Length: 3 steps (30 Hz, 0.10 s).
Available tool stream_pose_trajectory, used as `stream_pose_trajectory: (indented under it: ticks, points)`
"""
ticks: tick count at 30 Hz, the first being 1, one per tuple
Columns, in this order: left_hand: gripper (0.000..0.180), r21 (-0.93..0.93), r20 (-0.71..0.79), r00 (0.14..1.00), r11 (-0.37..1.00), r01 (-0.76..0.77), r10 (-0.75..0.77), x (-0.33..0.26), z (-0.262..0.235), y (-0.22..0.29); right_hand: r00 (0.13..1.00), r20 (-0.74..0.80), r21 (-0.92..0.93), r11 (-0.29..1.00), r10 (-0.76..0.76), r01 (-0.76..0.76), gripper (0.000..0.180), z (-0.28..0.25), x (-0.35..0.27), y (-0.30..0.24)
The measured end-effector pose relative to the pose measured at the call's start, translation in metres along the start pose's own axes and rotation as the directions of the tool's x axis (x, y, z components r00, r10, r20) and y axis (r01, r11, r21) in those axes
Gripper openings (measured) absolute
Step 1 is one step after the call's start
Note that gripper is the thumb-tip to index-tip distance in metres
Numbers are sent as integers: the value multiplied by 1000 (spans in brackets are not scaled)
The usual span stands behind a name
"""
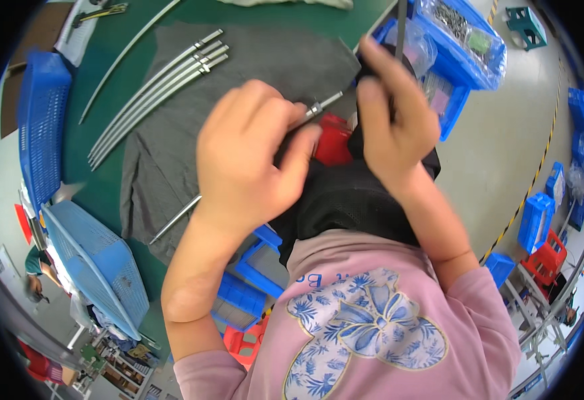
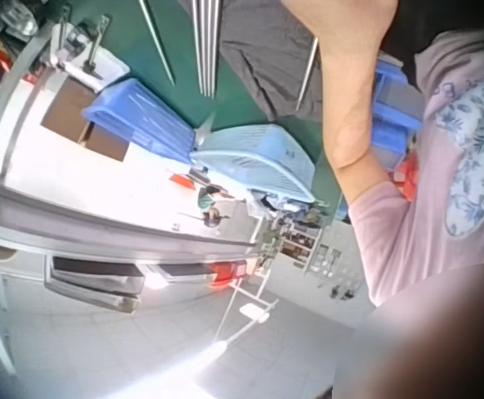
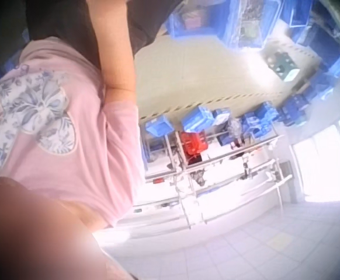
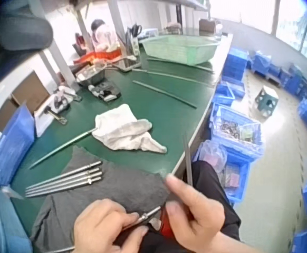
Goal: Use a metal file to deburr and smooth the ends of metal rods at a workbench.
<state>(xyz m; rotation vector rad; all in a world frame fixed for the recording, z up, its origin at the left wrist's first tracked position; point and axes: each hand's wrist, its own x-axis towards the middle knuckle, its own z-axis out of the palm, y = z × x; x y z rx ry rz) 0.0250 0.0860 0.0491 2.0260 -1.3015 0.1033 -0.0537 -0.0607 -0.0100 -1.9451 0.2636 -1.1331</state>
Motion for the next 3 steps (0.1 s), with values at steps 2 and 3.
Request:
stream_pose_trajectory:
  ticks: [2,3]
  points:
    - [24,86,-38,999,996,-12,16,-4,5,-1,990,117,21,997,-81,79,51,3,-6,-6]
    - [22,102,-11,1000,995,22,-21,-3,6,4,989,147,-13,1000,-18,20,50,2,-9,0]
